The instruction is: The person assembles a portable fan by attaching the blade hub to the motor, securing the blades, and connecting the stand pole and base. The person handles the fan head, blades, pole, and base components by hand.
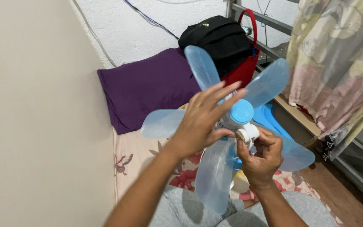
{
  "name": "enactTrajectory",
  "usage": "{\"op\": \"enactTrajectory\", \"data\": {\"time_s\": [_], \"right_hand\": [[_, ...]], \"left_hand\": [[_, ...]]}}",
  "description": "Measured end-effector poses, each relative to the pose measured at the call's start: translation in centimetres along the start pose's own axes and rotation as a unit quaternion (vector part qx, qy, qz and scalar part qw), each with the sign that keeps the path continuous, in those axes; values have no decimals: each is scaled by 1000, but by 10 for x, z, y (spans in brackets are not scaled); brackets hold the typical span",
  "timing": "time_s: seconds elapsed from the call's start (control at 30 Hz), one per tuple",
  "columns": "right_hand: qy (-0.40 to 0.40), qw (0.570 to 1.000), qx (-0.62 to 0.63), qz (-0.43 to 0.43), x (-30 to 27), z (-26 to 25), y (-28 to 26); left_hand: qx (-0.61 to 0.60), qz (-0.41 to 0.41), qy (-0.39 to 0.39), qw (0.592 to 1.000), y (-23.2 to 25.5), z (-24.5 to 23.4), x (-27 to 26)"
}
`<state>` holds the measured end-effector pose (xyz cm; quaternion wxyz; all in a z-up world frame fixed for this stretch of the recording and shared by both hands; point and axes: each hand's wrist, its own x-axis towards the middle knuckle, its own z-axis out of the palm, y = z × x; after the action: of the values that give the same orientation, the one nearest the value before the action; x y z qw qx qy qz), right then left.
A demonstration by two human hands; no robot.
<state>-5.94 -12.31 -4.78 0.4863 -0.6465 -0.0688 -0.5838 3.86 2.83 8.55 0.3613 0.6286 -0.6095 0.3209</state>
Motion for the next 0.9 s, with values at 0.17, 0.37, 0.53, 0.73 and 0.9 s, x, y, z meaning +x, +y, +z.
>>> {"op": "enactTrajectory", "data": {"time_s": [0.17,0.37,0.53,0.73,0.9], "right_hand": [[-22,1000,17,1,-7,5,2],[-49,998,19,18,-7,-3,-2],[-86,991,81,58,-4,-10,-5],[-60,983,84,153,-3,-16,-6],[-6,985,93,146,-6,5,-5]], "left_hand": [[-120,18,-252,960,-24,-4,37],[-162,-15,-339,927,-25,-9,46],[-190,3,-325,927,-25,-10,46],[-171,-8,-337,926,-22,-6,56],[-98,-2,-398,912,-15,-14,78]]}}
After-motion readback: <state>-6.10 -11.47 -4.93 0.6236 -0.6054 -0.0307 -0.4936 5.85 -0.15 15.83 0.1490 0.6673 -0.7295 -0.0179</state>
